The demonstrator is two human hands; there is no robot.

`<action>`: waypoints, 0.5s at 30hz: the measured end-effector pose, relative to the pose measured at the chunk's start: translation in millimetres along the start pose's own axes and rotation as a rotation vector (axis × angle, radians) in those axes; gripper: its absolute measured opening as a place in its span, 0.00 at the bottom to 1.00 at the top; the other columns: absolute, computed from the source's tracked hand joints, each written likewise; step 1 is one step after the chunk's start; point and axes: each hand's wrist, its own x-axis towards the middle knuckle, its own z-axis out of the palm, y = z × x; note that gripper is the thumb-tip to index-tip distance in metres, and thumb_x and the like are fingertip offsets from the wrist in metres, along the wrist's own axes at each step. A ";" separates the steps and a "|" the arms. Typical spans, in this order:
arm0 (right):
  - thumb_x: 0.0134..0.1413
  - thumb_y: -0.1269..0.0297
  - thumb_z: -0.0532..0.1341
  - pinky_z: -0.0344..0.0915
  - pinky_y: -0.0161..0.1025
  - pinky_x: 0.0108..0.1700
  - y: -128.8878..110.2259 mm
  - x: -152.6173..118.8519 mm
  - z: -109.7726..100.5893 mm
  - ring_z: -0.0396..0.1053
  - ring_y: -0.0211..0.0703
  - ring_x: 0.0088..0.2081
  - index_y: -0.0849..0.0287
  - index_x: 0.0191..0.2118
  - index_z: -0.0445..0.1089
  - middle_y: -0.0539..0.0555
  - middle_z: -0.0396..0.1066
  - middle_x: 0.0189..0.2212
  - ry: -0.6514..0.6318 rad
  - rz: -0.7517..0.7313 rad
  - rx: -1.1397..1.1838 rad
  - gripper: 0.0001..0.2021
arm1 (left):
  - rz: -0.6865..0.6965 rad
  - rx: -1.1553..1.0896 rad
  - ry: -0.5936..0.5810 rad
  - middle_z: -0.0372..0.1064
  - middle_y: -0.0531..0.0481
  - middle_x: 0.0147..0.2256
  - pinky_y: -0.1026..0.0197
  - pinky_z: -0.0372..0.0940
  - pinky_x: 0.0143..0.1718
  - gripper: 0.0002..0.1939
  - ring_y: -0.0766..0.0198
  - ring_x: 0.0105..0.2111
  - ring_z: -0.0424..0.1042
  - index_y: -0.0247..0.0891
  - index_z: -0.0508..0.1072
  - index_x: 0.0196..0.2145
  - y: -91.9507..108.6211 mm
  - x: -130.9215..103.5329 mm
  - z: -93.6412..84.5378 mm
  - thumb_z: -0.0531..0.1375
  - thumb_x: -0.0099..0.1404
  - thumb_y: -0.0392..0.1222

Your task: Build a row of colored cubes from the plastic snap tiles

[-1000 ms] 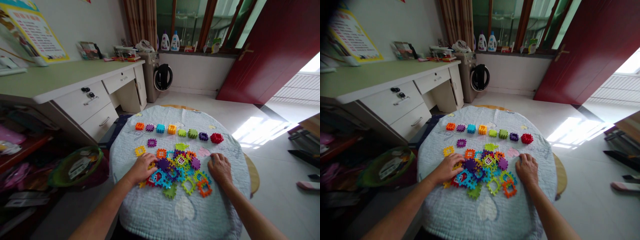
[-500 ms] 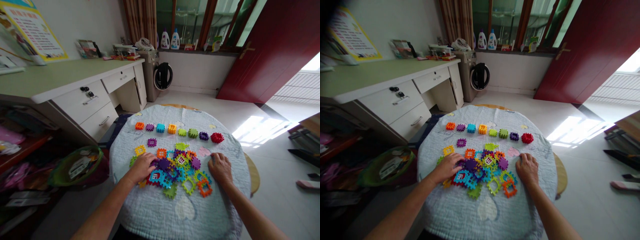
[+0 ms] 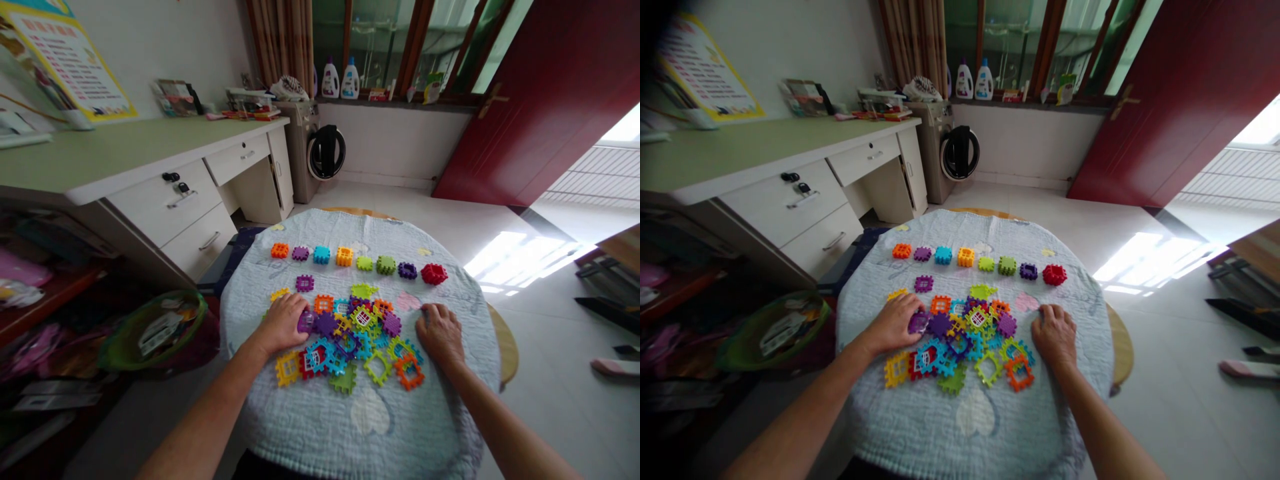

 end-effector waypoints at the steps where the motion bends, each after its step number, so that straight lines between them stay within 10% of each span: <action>1: 0.57 0.65 0.55 0.55 0.44 0.46 -0.1 -0.1 0.0 0.62 0.50 0.45 0.59 0.46 0.68 0.58 0.67 0.45 -0.001 -0.001 -0.002 0.12 | -0.022 0.008 0.027 0.68 0.45 0.43 0.52 0.60 0.50 0.19 0.51 0.46 0.65 0.42 0.71 0.40 -3.5 -1.1 -2.0 0.65 0.49 0.43; 7: 0.57 0.65 0.55 0.55 0.45 0.46 1.1 -0.1 1.0 0.62 0.51 0.45 0.59 0.46 0.68 0.59 0.67 0.45 0.000 -0.015 -0.007 0.12 | -0.092 0.053 0.114 0.68 0.43 0.47 0.50 0.59 0.52 0.28 0.49 0.48 0.65 0.40 0.68 0.51 -27.1 2.6 -16.8 0.65 0.51 0.43; 15: 0.56 0.66 0.55 0.55 0.44 0.46 3.1 0.1 4.1 0.62 0.50 0.44 0.58 0.46 0.67 0.58 0.68 0.44 0.019 -0.029 -0.005 0.12 | -0.105 0.035 0.095 0.68 0.42 0.46 0.51 0.60 0.52 0.23 0.50 0.47 0.67 0.39 0.72 0.48 -43.5 66.1 -17.6 0.64 0.53 0.43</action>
